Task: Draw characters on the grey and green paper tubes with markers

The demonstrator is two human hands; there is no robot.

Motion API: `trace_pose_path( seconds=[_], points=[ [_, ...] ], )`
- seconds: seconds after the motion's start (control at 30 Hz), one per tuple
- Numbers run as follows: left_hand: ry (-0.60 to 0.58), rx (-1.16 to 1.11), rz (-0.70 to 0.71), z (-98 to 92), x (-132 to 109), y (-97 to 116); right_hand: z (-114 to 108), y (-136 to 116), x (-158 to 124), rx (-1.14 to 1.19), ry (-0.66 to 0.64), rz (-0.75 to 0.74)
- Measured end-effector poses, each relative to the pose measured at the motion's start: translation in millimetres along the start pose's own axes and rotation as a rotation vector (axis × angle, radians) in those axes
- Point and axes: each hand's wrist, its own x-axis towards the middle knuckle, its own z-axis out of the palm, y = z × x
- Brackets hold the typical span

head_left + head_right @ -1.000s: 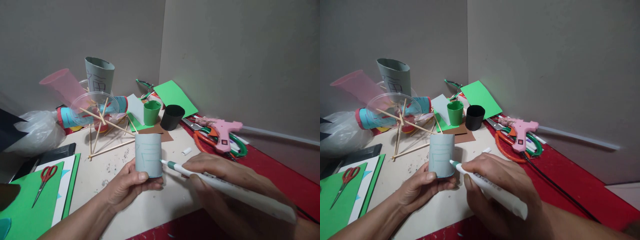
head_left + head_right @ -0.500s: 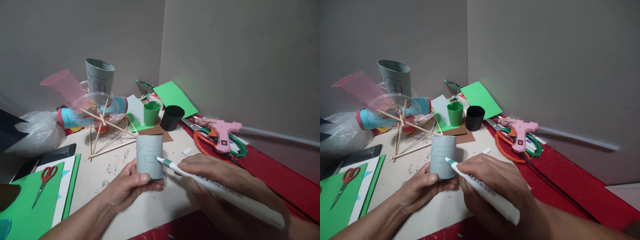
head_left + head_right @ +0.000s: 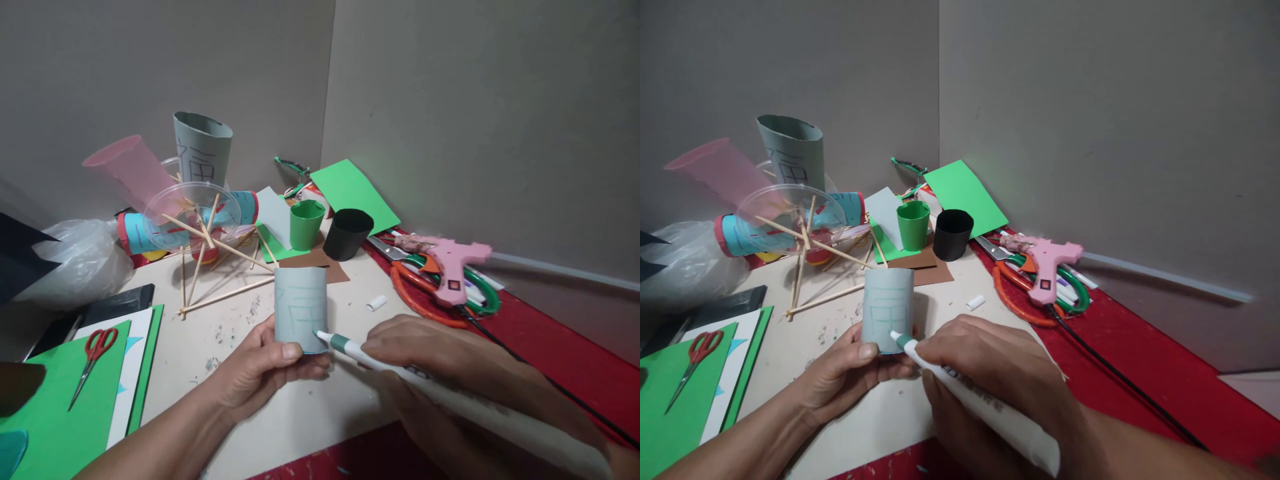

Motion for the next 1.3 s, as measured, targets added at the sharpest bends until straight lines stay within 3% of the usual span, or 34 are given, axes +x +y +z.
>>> trace_pose_path(
  seconds=[0.23,0.6,0.7,1.0,1.3],
  points=[
    [0.010,-0.015,0.012,0.3,0,-1,5,1,-5,0.154,-0.072,0.001],
    [0.015,-0.004,0.013,1.4,0,-1,7,4,-2,0.135,-0.101,-0.004],
    [0.015,0.001,0.010,1.2,0,-1,5,4,-1,0.109,-0.083,-0.053],
    [-0.013,-0.020,0.024,-1.7,-1,0,-3,-7,5,-0.024,-0.039,0.023],
    [-0.038,-0.050,0.026,-2.2,-1,1,0,2,0,-0.013,0.033,-0.026]
  ],
)
